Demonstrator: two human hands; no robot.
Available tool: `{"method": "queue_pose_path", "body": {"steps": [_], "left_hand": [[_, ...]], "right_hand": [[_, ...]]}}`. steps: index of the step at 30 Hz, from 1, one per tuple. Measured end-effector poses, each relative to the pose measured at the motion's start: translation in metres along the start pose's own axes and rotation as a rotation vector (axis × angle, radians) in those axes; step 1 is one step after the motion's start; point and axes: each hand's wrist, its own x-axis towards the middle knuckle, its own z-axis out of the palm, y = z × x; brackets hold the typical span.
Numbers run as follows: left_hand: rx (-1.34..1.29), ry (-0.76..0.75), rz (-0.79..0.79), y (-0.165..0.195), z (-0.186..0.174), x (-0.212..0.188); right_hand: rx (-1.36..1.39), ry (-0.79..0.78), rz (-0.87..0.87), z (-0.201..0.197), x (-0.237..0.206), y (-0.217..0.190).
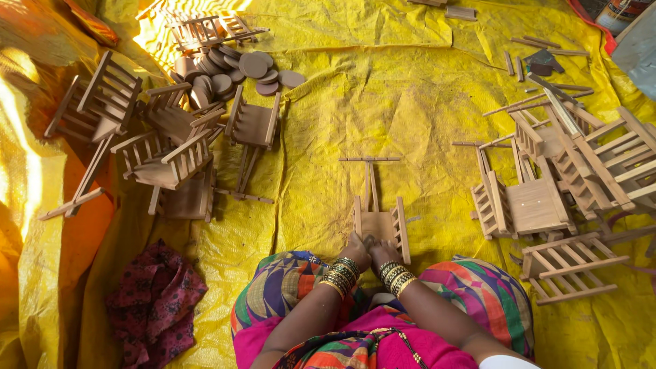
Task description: The person sits on a yellow tarp among many small wooden chairs and sands them one at a time using a small sanding block, rubbing the seat and frame surfaces, turning chairs over to reach other sides, and setting finished chairs aside with the pile.
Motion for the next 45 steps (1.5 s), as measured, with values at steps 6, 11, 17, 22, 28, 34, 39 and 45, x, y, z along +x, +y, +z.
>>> {"method": "queue_pose_path", "body": {"steps": [6, 11, 17, 22, 28, 34, 39, 45], "left_hand": [[0.023, 0.178, 0.132, -0.007, 0.005, 0.000], [0.215, 0.095, 0.084, 0.000, 0.007, -0.001], [0.284, 0.089, 0.069, 0.013, -0.002, -0.007], [0.350, 0.096, 0.167, 0.015, -0.009, -0.015], [0.400, 0.091, 0.194, 0.018, -0.008, -0.018], [0.280, 0.098, 0.105, 0.022, -0.014, -0.024], [0.343, 0.105, 0.138, 0.021, -0.012, -0.025], [0.285, 0.080, 0.099, 0.031, -0.015, -0.031]], "right_hand": [[0.085, -0.047, -0.006, -0.005, -0.001, 0.006], [0.049, 0.050, -0.071, 0.003, -0.010, 0.006], [-0.100, -0.154, 0.019, -0.021, 0.015, -0.002], [-0.029, -0.293, 0.065, -0.023, 0.012, 0.000], [-0.089, -0.164, 0.096, -0.015, 0.005, -0.003], [-0.197, -0.364, 0.016, -0.053, 0.037, -0.006], [-0.028, -0.241, 0.121, -0.037, 0.043, 0.007], [-0.200, -0.184, -0.001, -0.016, 0.015, 0.012]]}}
